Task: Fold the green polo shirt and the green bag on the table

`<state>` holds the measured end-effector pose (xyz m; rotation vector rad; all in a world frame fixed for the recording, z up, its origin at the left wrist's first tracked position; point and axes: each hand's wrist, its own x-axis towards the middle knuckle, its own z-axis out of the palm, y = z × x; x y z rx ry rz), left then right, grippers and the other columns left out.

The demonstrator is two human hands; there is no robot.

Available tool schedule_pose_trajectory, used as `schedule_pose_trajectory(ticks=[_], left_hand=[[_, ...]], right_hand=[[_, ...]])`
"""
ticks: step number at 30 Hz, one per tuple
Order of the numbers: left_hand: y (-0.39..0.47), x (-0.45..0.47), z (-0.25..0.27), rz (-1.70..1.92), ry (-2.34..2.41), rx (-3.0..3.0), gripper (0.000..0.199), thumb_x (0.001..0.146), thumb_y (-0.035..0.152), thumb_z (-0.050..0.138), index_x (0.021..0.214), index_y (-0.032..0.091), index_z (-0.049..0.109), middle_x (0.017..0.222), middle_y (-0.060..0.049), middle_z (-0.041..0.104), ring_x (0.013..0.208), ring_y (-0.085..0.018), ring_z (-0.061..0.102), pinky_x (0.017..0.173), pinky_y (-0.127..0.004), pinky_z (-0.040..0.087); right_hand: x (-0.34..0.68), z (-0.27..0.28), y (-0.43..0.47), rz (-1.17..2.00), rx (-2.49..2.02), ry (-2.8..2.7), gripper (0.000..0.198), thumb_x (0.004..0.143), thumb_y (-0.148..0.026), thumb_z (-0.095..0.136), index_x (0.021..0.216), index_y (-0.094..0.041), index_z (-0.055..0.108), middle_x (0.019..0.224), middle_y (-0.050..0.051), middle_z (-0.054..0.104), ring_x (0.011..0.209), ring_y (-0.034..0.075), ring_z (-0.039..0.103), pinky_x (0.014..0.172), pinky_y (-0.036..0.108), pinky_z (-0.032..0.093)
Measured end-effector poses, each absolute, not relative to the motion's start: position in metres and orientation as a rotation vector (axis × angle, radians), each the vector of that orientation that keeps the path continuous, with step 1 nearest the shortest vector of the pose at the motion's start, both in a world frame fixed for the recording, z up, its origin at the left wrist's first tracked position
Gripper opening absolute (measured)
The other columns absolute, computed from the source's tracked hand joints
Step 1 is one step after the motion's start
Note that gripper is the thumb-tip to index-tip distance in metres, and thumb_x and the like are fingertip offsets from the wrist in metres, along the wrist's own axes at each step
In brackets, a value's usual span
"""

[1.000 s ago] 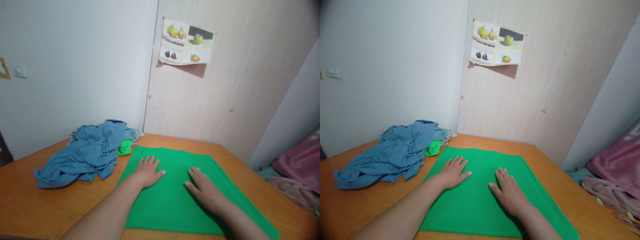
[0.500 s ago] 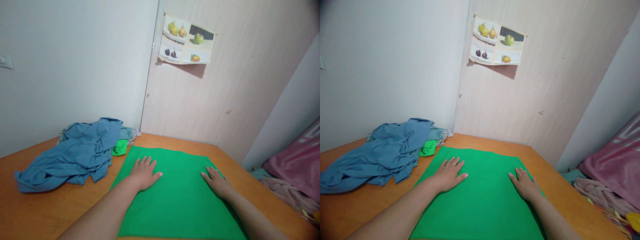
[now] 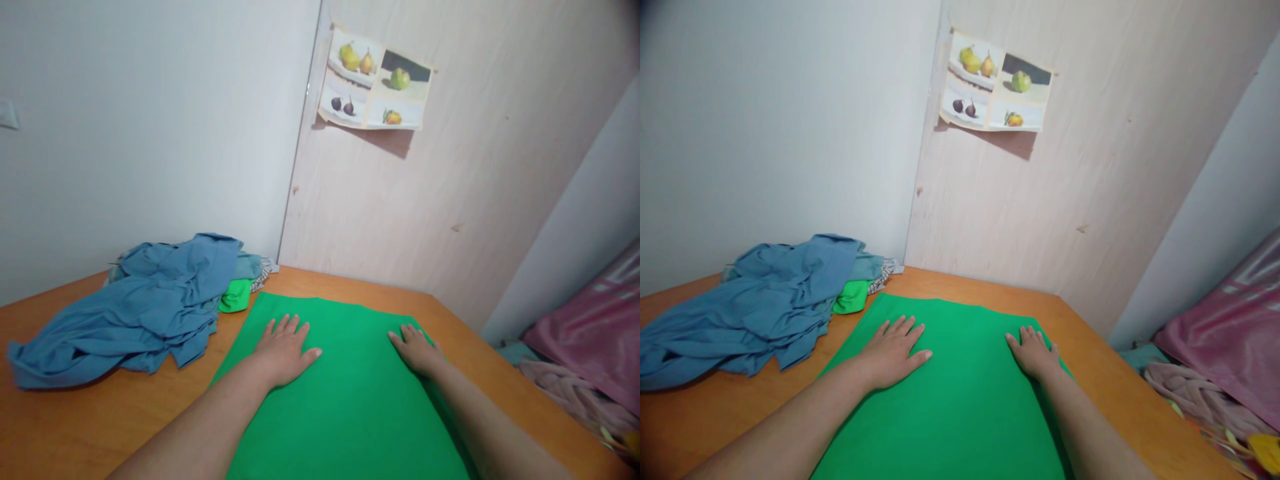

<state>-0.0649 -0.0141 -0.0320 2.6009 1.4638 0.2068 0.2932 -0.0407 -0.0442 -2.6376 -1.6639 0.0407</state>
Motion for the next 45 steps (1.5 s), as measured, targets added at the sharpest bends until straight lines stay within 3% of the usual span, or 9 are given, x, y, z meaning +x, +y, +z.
schedule_pose_trajectory(ticks=[3, 8, 13, 16, 21, 28, 45], left_hand=[[-0.015, -0.064, -0.031, 0.202, 1.465, 2.59, 0.084, 0.09, 0.076, 0.025, 0.153, 0.022, 0.034, 0.161, -0.013, 0.022, 0.148, -0.035, 0.013, 0.117, -0.059, 0.012], [-0.017, -0.063, -0.029, 0.2, 1.478, 2.583, 0.083, 0.09, 0.076, 0.024, 0.153, 0.023, 0.033, 0.161, -0.012, 0.022, 0.148, -0.035, 0.014, 0.117, -0.058, 0.012], [-0.019, -0.063, -0.027, 0.194, 1.479, 2.573, 0.083, 0.09, 0.076, 0.024, 0.153, 0.023, 0.033, 0.161, -0.012, 0.022, 0.148, -0.035, 0.013, 0.117, -0.059, 0.012], [-0.018, -0.063, -0.028, 0.202, 1.475, 2.574, 0.083, 0.09, 0.076, 0.024, 0.153, 0.023, 0.033, 0.161, -0.012, 0.022, 0.148, -0.035, 0.013, 0.117, -0.059, 0.011], [-0.017, -0.063, -0.029, 0.193, 1.468, 2.571, 0.084, 0.089, 0.077, 0.024, 0.153, 0.024, 0.032, 0.161, -0.012, 0.02, 0.149, -0.035, 0.012, 0.117, -0.058, 0.011], [-0.02, -0.062, -0.027, 0.212, 1.464, 2.552, 0.084, 0.09, 0.076, 0.026, 0.153, 0.022, 0.033, 0.161, -0.013, 0.022, 0.149, -0.035, 0.011, 0.117, -0.058, 0.01], [-0.022, -0.06, -0.024, 0.207, 1.475, 2.536, 0.081, 0.09, 0.073, 0.029, 0.152, 0.021, 0.034, 0.16, -0.013, 0.025, 0.149, -0.034, 0.013, 0.117, -0.057, 0.01]], right_hand=[[0.285, -0.042, -0.031, 0.037, -2.61, -1.677, 0.085, 0.092, -0.069, 0.018, 0.152, -0.012, 0.032, 0.16, 0.014, 0.023, 0.148, 0.033, 0.018, 0.115, 0.06, 0.018], [0.261, -0.047, -0.02, 0.095, -2.461, -1.899, 0.081, 0.093, -0.067, 0.019, 0.155, -0.016, 0.025, 0.162, 0.008, 0.019, 0.149, 0.029, 0.013, 0.117, 0.057, 0.015], [0.234, -0.039, -0.005, 0.118, -2.474, -1.807, 0.082, 0.094, -0.066, 0.018, 0.154, -0.011, 0.028, 0.161, 0.013, 0.021, 0.148, 0.03, 0.016, 0.116, 0.057, 0.019], [0.214, -0.039, 0.004, 0.134, -2.32, -1.954, 0.082, 0.094, -0.067, 0.018, 0.156, -0.014, 0.023, 0.163, 0.01, 0.017, 0.15, 0.026, 0.012, 0.118, 0.051, 0.015], [0.203, -0.044, 0.013, 0.169, -2.342, -2.0, 0.087, 0.091, -0.073, 0.014, 0.157, -0.017, 0.015, 0.164, 0.006, 0.009, 0.15, 0.025, 0.005, 0.118, 0.057, 0.008], [0.184, -0.035, 0.015, 0.155, -2.366, -1.971, 0.086, 0.092, -0.072, 0.014, 0.156, -0.016, 0.02, 0.163, 0.012, 0.013, 0.15, 0.028, 0.007, 0.116, 0.06, 0.01], [0.129, -0.032, 0.013, 0.186, -2.062, -2.344, 0.073, 0.097, -0.06, 0.02, 0.157, -0.017, 0.017, 0.163, 0.007, 0.014, 0.15, 0.026, 0.01, 0.118, 0.054, 0.008]])
